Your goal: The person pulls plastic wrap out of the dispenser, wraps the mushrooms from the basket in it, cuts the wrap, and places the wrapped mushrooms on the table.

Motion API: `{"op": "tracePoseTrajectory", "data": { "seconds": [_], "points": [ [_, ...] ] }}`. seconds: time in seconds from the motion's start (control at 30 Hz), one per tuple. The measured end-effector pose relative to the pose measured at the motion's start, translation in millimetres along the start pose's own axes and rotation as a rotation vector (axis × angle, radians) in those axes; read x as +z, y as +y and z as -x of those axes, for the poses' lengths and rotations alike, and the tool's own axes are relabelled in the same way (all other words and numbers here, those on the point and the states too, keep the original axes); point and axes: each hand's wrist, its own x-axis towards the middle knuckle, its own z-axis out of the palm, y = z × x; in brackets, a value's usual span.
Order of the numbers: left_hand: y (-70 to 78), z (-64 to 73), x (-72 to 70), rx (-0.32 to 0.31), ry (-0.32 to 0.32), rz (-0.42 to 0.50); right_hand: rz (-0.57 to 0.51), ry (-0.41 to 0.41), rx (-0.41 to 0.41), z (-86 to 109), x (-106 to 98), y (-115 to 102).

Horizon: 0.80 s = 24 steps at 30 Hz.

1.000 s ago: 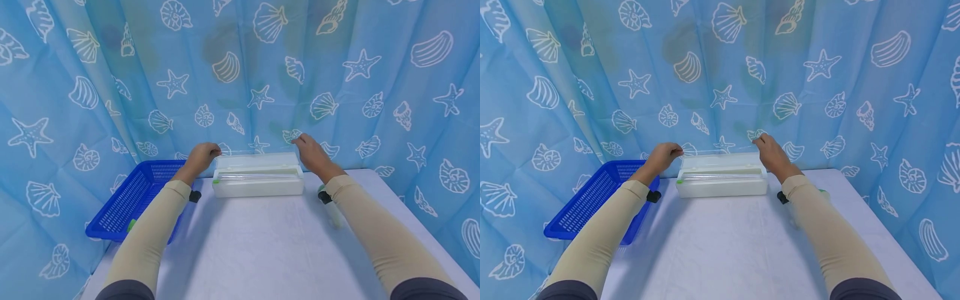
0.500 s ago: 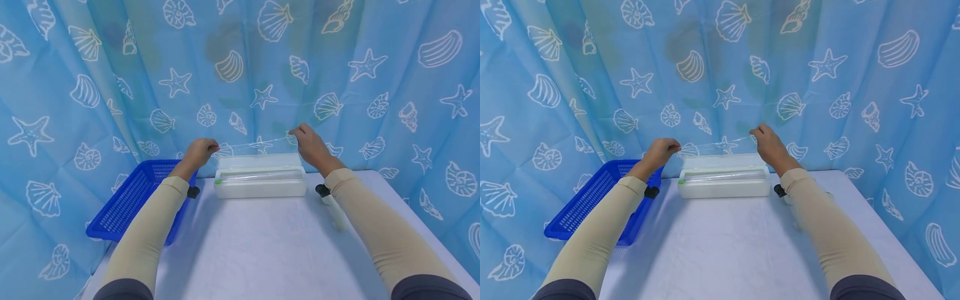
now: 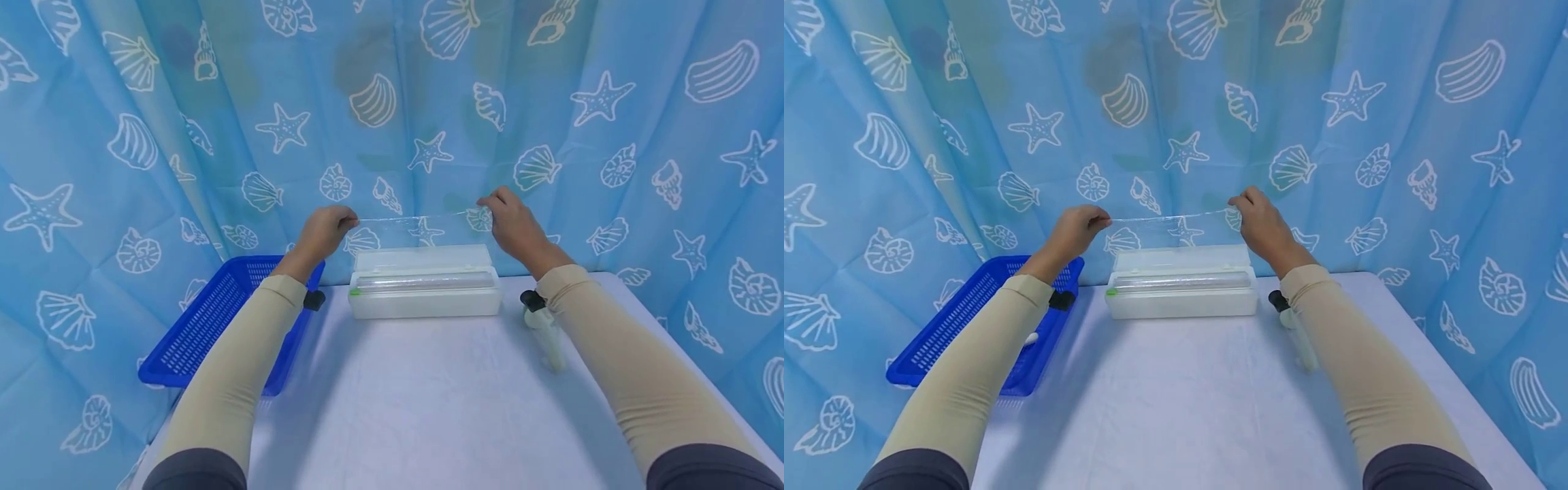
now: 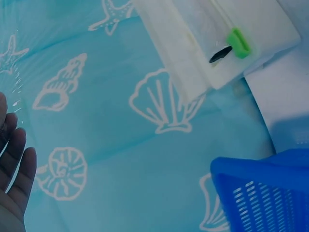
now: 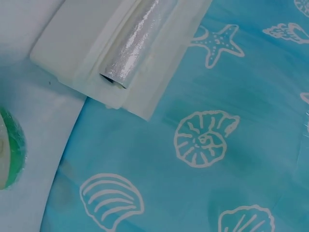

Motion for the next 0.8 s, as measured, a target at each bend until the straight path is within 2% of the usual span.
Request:
{"op": "tracePoseTrajectory", "data": {
  "seconds": [0.33, 0.63, 0.8],
  "points": [
    [4.5, -10.2, -17.0, 0.039, 0.021, -0.026, -0.017, 0.086, -0.075, -12.2, -10.9, -1.9],
    [9.1, -20.6, -28.6, 0.033, 0.011, -0.075, -0.018, 0.082, -0.035, -21.0, -18.4, -2.5],
    [9.3, -26.0, -35.3, 0.032, 0.007, -0.077, -0.037, 0.096, -0.043, -26.8, -24.3, -4.0]
  ]
}}
